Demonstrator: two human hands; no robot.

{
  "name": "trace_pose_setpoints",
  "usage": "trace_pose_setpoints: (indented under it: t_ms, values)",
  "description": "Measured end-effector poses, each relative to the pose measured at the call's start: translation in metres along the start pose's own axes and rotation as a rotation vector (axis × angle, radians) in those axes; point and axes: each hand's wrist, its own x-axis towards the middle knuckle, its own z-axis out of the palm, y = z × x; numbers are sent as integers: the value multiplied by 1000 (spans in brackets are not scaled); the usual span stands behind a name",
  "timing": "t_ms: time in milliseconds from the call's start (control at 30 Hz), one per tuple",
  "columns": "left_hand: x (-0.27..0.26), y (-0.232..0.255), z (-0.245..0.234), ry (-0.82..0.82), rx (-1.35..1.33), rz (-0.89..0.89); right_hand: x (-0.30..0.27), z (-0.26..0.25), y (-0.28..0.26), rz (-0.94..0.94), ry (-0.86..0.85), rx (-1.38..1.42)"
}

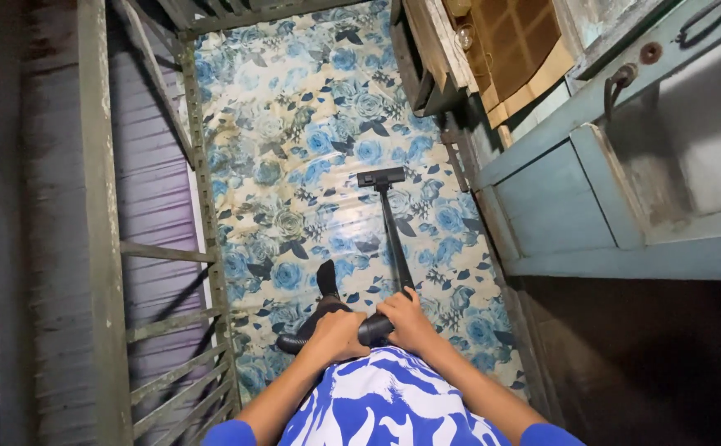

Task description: The person uses a vacuum cleaner to clean a floral-patterned rug. They move the vacuum head back and forth across the rug's surface in a repetitive motion.

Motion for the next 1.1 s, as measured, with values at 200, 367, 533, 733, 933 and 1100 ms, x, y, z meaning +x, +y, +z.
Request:
trace_pose_setpoints:
  t_ms: [200, 367, 533, 733, 933, 1100]
  values:
    - [37, -3, 15, 25, -14, -38, 20, 11, 32, -11, -20, -92]
    - [91, -12, 0, 100, -37, -43, 65, -9, 63, 77, 9, -168]
    - [117, -10, -31, 160, -153, -33, 100, -20, 77, 161, 180, -235]
    - [74, -11, -48, 62, 34, 5, 86, -20, 53, -43, 213, -149]
    - [19, -25, -72, -25, -68, 3, 81, -1, 26, -150, 15, -19]
    - [44, -55, -98, -17, -62, 9, 128, -26, 4, -88, -17, -29]
